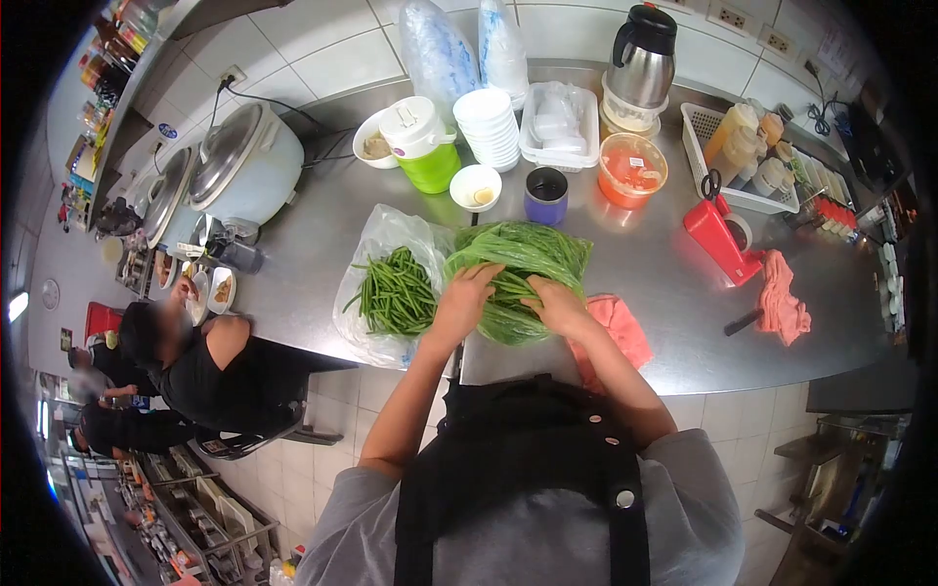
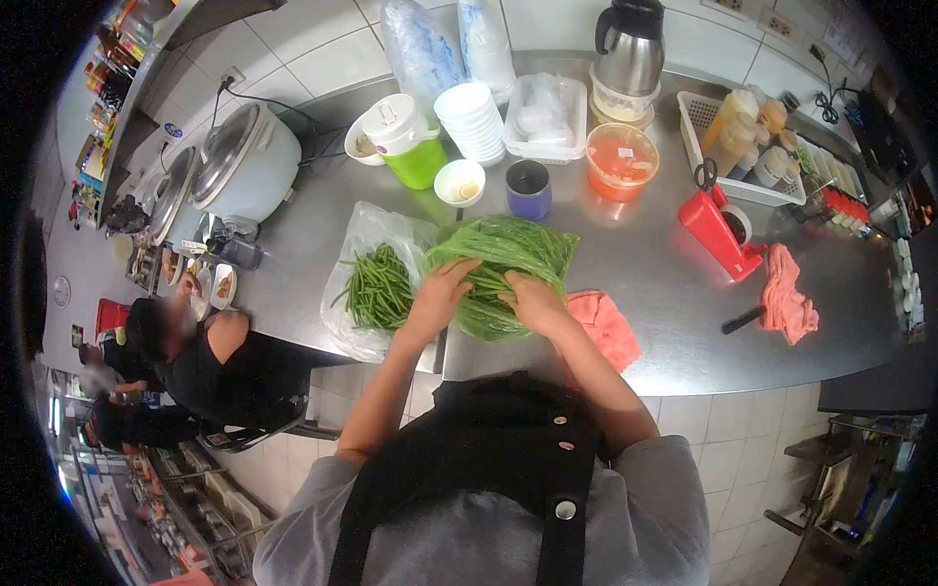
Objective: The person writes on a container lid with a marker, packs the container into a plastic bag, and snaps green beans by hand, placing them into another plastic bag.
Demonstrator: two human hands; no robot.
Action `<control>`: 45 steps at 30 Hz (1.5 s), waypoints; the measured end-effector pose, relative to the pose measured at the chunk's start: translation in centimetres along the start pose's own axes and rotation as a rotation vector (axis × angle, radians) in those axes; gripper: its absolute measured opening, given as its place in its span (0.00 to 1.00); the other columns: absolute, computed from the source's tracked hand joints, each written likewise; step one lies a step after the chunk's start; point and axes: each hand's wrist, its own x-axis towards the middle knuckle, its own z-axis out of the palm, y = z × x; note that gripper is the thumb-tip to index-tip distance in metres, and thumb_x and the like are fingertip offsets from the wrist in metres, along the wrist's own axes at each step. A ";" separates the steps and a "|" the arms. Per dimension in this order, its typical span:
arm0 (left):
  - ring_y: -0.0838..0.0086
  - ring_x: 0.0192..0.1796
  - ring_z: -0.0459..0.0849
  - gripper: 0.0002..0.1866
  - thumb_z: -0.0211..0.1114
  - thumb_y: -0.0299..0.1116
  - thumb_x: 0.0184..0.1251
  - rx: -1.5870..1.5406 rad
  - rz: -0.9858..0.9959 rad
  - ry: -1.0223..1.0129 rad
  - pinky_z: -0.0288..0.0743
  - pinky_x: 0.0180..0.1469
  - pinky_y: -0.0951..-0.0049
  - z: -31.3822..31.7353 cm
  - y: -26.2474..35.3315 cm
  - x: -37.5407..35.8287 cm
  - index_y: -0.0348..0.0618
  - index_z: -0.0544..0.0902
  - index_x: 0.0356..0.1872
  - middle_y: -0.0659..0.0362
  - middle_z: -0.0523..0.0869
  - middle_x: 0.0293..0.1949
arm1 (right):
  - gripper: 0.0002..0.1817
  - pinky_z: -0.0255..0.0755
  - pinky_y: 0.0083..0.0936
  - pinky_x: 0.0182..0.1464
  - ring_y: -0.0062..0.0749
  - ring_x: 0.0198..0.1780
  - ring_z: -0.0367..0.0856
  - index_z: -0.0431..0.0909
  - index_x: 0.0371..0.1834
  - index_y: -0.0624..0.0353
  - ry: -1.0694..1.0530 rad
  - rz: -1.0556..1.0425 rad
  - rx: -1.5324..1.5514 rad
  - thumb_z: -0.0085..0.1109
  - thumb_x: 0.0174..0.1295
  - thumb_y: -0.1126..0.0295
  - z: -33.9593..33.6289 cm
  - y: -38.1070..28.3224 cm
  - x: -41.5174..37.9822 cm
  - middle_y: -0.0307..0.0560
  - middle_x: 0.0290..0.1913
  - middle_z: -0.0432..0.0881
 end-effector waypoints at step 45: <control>0.49 0.40 0.81 0.06 0.63 0.30 0.67 0.120 -0.041 0.096 0.74 0.44 0.54 -1.9 2.8 0.3 0.37 0.83 0.36 0.48 0.84 0.35 | 0.12 0.74 0.22 0.41 0.24 0.34 0.80 0.76 0.55 0.65 -0.045 -0.036 0.754 0.47 0.73 0.74 -2.5 -0.2 -0.5 0.45 0.38 0.84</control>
